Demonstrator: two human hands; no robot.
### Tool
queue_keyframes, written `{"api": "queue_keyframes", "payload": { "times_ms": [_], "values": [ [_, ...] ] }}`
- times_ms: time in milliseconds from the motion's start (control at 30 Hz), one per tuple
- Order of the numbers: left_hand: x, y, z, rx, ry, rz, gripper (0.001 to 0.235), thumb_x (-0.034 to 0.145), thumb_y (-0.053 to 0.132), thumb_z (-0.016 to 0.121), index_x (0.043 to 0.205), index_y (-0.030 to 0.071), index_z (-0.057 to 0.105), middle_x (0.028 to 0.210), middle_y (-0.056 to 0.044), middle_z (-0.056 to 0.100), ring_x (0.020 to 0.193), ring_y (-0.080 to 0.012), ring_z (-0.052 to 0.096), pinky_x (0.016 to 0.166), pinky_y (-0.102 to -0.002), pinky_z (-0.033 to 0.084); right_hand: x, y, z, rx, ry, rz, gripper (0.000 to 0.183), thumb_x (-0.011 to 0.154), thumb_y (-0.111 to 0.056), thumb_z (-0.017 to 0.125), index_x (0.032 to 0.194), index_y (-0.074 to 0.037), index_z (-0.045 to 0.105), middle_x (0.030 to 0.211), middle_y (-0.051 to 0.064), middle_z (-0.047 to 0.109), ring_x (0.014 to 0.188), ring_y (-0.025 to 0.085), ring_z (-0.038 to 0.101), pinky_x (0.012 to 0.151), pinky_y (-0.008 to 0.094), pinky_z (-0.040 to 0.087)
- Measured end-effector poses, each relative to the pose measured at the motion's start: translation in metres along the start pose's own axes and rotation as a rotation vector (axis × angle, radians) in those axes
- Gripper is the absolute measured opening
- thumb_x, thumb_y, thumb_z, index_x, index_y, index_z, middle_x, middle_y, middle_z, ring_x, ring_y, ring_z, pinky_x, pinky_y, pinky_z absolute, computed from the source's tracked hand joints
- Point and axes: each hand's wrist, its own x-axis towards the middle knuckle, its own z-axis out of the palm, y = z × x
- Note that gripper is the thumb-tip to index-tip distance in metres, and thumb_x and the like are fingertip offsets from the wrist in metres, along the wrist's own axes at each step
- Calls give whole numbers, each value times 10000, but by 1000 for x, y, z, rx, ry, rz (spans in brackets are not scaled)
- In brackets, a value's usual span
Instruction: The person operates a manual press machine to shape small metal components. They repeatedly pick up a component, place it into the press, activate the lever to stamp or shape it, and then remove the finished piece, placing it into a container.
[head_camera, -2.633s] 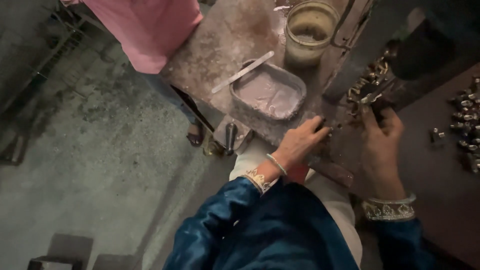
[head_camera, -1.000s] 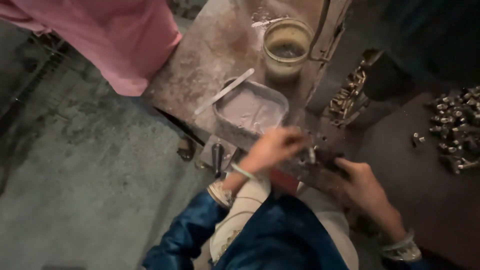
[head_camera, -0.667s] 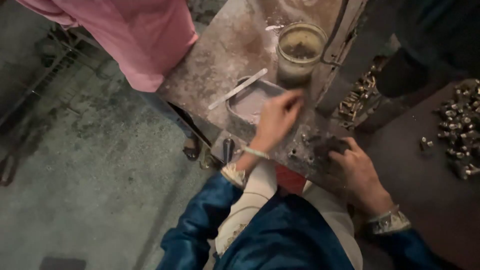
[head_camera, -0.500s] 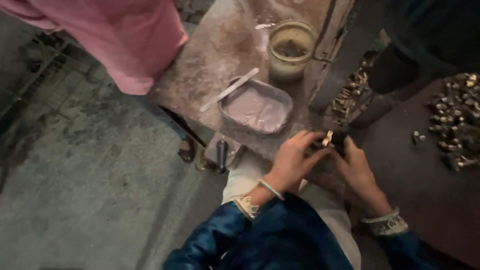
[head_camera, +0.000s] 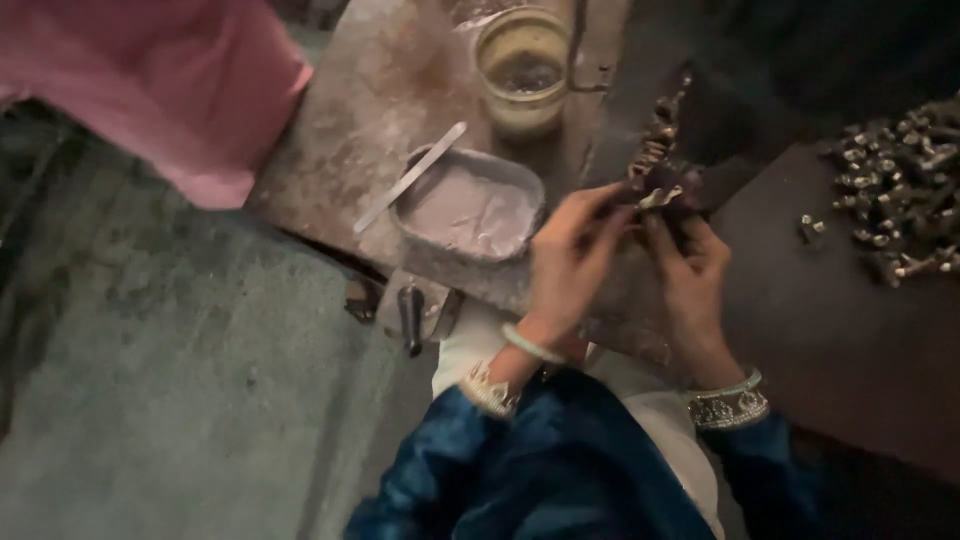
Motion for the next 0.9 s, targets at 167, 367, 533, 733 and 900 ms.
{"api": "queue_keyframes", "payload": {
  "times_ms": [167,367,533,733,900],
  "values": [
    [-69,-101,56,170,-155,94,292,977,65,659,1269,69,671,1133,-129,692,951,-316,697,793,-363,575,35,1,-45,-255,-302,47,212,1054,-131,655,1192,22,708,1060,72,732,966,135,687,867,295,572],
    [-47,-117,248,668,-312,588,476,876,128,628,1351,141,600,1421,-71,601,1140,-278,590,855,-398,528,27,-3,-30,7,-360,139,297,1007,-147,637,1272,-12,636,1124,36,724,1016,130,702,883,303,609],
    [-29,-197,285,813,-715,612,379,1016,161,611,1386,113,547,1433,-94,589,1300,-279,576,948,-400,518,17,12,-20,-15,-343,6,261,1058,-132,643,1274,15,647,1137,51,707,1022,139,675,898,309,603],
    [-110,-143,134,160,-673,-96,449,1064,198,639,1463,85,466,1332,-140,637,1147,-257,676,969,-398,547,17,17,-23,-228,-165,65,239,1024,-151,690,1196,14,678,1105,55,730,998,149,673,874,332,570],
    [-117,-86,24,-513,-786,-919,388,1008,137,653,1370,0,620,1223,-46,665,1076,-157,664,890,-340,597,53,-27,-48,-218,-580,103,258,1010,-162,633,1241,-51,665,1147,18,720,1050,140,698,896,326,613]
  ]
}}
